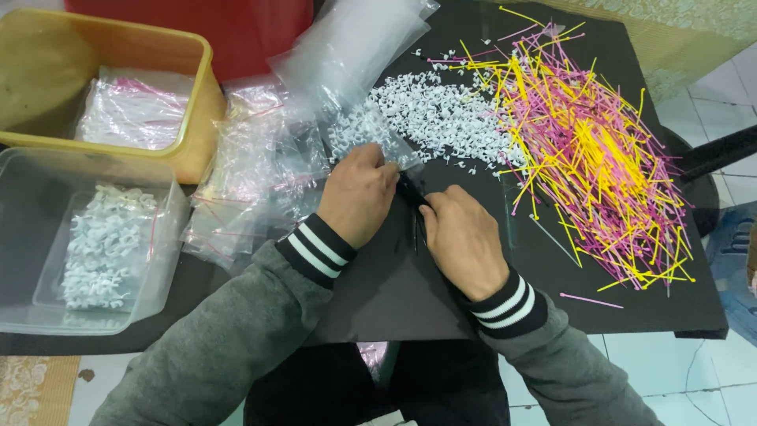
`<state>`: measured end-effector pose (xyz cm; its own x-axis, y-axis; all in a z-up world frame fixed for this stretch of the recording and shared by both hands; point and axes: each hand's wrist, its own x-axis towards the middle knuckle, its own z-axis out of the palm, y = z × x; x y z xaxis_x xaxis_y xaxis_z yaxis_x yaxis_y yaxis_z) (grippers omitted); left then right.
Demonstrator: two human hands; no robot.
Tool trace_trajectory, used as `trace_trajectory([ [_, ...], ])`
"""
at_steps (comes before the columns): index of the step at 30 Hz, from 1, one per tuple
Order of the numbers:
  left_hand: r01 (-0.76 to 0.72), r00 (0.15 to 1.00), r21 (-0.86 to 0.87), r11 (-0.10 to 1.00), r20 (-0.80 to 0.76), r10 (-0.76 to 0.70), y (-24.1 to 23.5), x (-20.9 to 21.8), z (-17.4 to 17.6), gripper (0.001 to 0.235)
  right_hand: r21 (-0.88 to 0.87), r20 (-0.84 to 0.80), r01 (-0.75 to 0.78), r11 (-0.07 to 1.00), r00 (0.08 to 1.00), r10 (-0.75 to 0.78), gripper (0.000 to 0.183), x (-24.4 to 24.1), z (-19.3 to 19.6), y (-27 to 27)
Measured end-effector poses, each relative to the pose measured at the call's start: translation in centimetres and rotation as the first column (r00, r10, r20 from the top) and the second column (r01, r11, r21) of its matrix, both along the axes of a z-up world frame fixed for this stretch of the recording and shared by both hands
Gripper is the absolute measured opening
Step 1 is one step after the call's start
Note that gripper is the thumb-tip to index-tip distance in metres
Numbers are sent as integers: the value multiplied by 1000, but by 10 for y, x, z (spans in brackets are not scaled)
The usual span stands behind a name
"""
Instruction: The person assembles small white plastic clips onto colorful plastic sticks by hand. They repeatedly pick up a clip and a stick, attach them together, and place the finished assembly on the table. Finally, they gather the completed items and place them into a clear plastic bag.
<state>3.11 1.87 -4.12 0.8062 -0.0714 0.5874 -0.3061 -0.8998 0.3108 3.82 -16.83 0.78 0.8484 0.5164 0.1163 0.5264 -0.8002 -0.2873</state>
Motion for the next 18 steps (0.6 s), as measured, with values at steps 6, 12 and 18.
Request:
trace_trajectory([
  [6, -11, 991, 94, 995, 132, -2, 0, 8, -10, 12, -18, 16, 5, 1000, 1000, -4, 25, 8, 4, 16],
  [12, 47, 992, -8, 999, 117, -46, 3, 6, 1, 13, 31, -62, -1, 1000, 998, 3, 25, 18, 5, 18],
  [18, 97, 995, -91, 991, 37, -94, 8, 14, -16, 12, 44, -107, 8, 999, 994, -3, 25, 27, 0, 15],
])
